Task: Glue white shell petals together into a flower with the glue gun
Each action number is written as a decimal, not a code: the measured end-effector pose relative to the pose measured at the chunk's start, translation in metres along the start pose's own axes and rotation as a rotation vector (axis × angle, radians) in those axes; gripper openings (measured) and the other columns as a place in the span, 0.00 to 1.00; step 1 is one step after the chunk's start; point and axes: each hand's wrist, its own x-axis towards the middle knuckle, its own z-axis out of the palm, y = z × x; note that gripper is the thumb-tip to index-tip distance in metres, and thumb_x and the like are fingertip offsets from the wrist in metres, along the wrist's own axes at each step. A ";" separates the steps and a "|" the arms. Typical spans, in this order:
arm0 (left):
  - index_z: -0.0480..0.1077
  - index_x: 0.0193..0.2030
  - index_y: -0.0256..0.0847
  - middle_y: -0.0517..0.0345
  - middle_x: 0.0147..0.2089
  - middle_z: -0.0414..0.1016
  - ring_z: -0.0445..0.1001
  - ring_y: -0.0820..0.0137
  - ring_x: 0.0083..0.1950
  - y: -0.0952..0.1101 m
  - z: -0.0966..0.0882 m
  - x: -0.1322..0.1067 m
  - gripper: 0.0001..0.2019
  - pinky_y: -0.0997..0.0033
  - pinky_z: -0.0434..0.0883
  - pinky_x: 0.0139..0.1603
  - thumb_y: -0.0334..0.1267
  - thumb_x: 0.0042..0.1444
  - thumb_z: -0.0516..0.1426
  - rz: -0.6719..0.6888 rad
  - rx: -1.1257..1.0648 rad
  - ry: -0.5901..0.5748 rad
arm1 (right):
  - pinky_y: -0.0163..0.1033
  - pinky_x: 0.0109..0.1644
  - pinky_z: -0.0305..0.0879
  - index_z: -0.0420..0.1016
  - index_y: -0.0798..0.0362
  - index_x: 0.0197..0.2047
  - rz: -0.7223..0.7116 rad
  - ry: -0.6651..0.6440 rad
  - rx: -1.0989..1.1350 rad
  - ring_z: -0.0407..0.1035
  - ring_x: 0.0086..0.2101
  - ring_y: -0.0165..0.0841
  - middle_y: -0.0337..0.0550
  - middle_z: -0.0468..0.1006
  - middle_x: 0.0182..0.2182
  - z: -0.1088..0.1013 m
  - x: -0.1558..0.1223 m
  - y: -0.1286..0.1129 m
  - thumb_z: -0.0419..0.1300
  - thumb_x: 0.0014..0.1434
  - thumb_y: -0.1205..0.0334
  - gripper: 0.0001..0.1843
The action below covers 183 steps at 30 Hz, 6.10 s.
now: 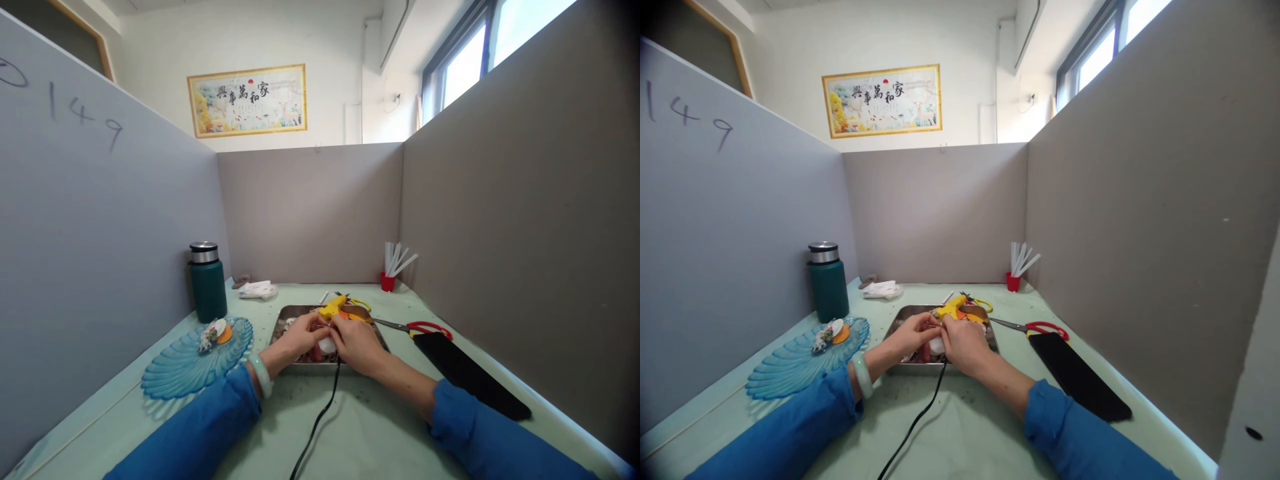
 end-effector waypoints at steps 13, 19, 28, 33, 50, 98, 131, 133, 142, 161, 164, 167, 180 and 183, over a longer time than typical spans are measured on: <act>0.60 0.33 0.37 0.64 0.13 0.62 0.65 0.73 0.13 0.017 0.003 -0.008 0.14 0.81 0.56 0.11 0.47 0.51 0.52 -0.013 0.027 0.033 | 0.34 0.30 0.47 0.66 0.51 0.37 -0.025 0.014 0.015 0.67 0.31 0.33 0.43 0.74 0.28 0.000 0.000 0.001 0.40 0.62 0.53 0.17; 0.61 0.33 0.37 0.64 0.13 0.63 0.65 0.72 0.13 0.011 0.002 -0.005 0.14 0.81 0.56 0.11 0.48 0.52 0.51 -0.003 0.049 0.032 | 0.34 0.31 0.48 0.66 0.51 0.37 -0.024 0.010 0.012 0.67 0.31 0.33 0.43 0.73 0.29 0.000 0.000 0.001 0.40 0.61 0.53 0.17; 0.60 0.32 0.38 0.64 0.13 0.63 0.65 0.73 0.13 0.012 0.002 -0.005 0.12 0.82 0.55 0.10 0.46 0.52 0.51 0.003 0.037 0.049 | 0.35 0.29 0.47 0.66 0.51 0.37 -0.027 0.025 -0.004 0.67 0.31 0.33 0.43 0.74 0.28 0.001 0.000 0.001 0.39 0.61 0.52 0.18; 0.60 0.32 0.38 0.65 0.12 0.62 0.65 0.73 0.13 0.011 0.002 -0.005 0.13 0.82 0.55 0.10 0.47 0.52 0.52 -0.008 0.029 0.049 | 0.34 0.30 0.47 0.66 0.51 0.37 -0.018 0.028 0.007 0.67 0.31 0.33 0.43 0.74 0.28 0.001 -0.001 0.001 0.40 0.61 0.52 0.17; 0.60 0.32 0.38 0.65 0.11 0.61 0.64 0.73 0.12 0.010 0.002 -0.004 0.12 0.81 0.55 0.11 0.46 0.52 0.51 -0.005 0.041 0.051 | 0.35 0.29 0.45 0.65 0.50 0.35 -0.013 0.039 -0.015 0.67 0.30 0.33 0.41 0.74 0.28 0.001 0.000 0.001 0.40 0.61 0.52 0.17; 0.64 0.33 0.37 0.63 0.17 0.65 0.64 0.75 0.16 0.009 0.000 -0.003 0.15 0.79 0.55 0.16 0.49 0.50 0.52 -0.007 0.195 0.068 | 0.36 0.33 0.52 0.67 0.52 0.38 -0.006 -0.050 -0.017 0.68 0.33 0.35 0.45 0.74 0.31 0.002 0.000 0.000 0.40 0.62 0.52 0.19; 0.69 0.30 0.36 0.56 0.30 0.71 0.67 0.70 0.32 0.003 -0.003 0.003 0.12 0.75 0.62 0.31 0.41 0.52 0.50 0.149 0.523 0.144 | 0.37 0.36 0.53 0.67 0.52 0.38 -0.025 -0.074 -0.019 0.67 0.34 0.36 0.46 0.74 0.31 0.006 0.001 0.003 0.41 0.60 0.53 0.18; 0.69 0.30 0.36 0.56 0.30 0.71 0.67 0.70 0.32 0.004 -0.003 0.003 0.11 0.75 0.62 0.31 0.41 0.52 0.50 0.146 0.537 0.145 | 0.37 0.36 0.53 0.67 0.52 0.38 -0.026 -0.078 -0.018 0.67 0.34 0.36 0.46 0.74 0.31 0.005 0.001 0.003 0.41 0.60 0.53 0.18; 0.69 0.31 0.36 0.56 0.31 0.71 0.68 0.71 0.32 0.005 -0.003 0.002 0.12 0.74 0.63 0.33 0.41 0.52 0.49 0.136 0.561 0.131 | 0.37 0.36 0.52 0.67 0.51 0.38 -0.028 -0.090 -0.018 0.67 0.34 0.36 0.46 0.74 0.31 0.007 0.001 0.004 0.40 0.60 0.53 0.18; 0.68 0.31 0.36 0.56 0.30 0.70 0.67 0.70 0.32 0.009 -0.002 0.000 0.12 0.74 0.62 0.32 0.41 0.52 0.48 0.125 0.588 0.113 | 0.37 0.34 0.52 0.67 0.51 0.37 -0.056 -0.062 -0.021 0.68 0.32 0.36 0.45 0.74 0.30 0.009 0.001 0.005 0.41 0.60 0.54 0.16; 0.68 0.31 0.36 0.56 0.30 0.70 0.67 0.70 0.33 0.010 -0.002 -0.001 0.12 0.74 0.62 0.33 0.41 0.52 0.48 0.121 0.587 0.111 | 0.37 0.34 0.52 0.67 0.51 0.37 -0.053 -0.064 -0.019 0.68 0.33 0.36 0.45 0.74 0.30 0.009 0.002 0.006 0.41 0.60 0.54 0.16; 0.68 0.32 0.36 0.56 0.31 0.71 0.67 0.70 0.33 0.010 -0.002 -0.001 0.12 0.74 0.63 0.33 0.41 0.52 0.48 0.117 0.589 0.109 | 0.37 0.35 0.52 0.67 0.51 0.37 -0.051 -0.071 -0.019 0.68 0.33 0.36 0.46 0.74 0.30 0.009 0.002 0.005 0.41 0.60 0.54 0.16; 0.69 0.33 0.36 0.56 0.32 0.71 0.67 0.71 0.33 0.008 -0.003 -0.001 0.12 0.75 0.63 0.33 0.41 0.53 0.48 0.119 0.597 0.103 | 0.37 0.36 0.52 0.67 0.52 0.38 -0.044 -0.087 -0.004 0.67 0.33 0.36 0.46 0.74 0.31 0.010 0.002 0.005 0.41 0.60 0.54 0.17; 0.69 0.33 0.36 0.56 0.32 0.71 0.67 0.71 0.33 0.009 -0.003 0.000 0.12 0.75 0.63 0.34 0.41 0.53 0.48 0.116 0.607 0.101 | 0.37 0.36 0.53 0.67 0.53 0.38 -0.048 -0.082 0.001 0.67 0.33 0.36 0.46 0.74 0.31 0.010 0.002 0.005 0.42 0.60 0.54 0.17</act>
